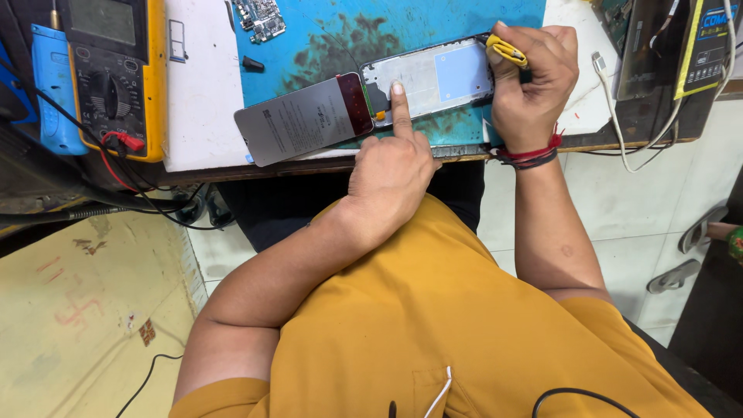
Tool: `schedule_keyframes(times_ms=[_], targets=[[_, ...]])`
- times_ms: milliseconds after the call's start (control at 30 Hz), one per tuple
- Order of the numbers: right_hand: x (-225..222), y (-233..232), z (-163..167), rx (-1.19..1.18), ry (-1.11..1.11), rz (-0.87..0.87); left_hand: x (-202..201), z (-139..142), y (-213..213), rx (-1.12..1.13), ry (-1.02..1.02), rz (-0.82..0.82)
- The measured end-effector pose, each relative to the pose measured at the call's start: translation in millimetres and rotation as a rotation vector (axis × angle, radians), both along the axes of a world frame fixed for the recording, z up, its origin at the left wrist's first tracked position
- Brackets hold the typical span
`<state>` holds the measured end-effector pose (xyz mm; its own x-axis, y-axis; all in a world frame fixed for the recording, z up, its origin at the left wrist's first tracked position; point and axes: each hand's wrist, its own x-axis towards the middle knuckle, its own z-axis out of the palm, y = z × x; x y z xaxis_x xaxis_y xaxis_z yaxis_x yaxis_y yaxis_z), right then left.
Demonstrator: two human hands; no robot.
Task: The person disassembles a smartphone on a repair bench, prying the back cover off with a yellow pry tool and removing internal components. They then wrap rubber bands around the phone body and later solder the exposed motherboard with a soldering iron while holding it with tweezers.
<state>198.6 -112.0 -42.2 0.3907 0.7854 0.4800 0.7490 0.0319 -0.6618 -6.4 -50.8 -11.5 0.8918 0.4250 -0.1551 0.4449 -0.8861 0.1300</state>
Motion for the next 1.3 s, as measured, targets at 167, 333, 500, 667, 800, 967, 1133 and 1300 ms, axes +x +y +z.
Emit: schedule_keyframes(times_ms=[167,333,500,667,800,967,1133,1300], targets=[[5,-4,-3,0.006,0.007,-0.024,1,4,1,0.0,0.023,-0.012],[8,-7,-4,0.007,0.028,-0.029,1,6,1,0.025,0.031,-0.021],[8,-9,-6,0.01,0.03,-0.037,0,7,2,0.018,0.031,-0.028],[7,-11,-5,-0.003,0.021,-0.069,-1,6,2,0.019,0.012,-0.018],[5,-15,-5,-0.013,0.028,-0.084,-2,6,3,0.011,0.015,-0.03],[2,-20,-4,-0.022,0.042,-0.085,-3,7,4,-0.004,0.017,-0.024],[-1,-25,-4,-0.029,0.038,-0.092,-3,6,4,-0.003,0.018,-0.023],[-3,-24,-2,-0.034,0.036,-0.098,-5,3,3,0.016,0.008,-0.02]])
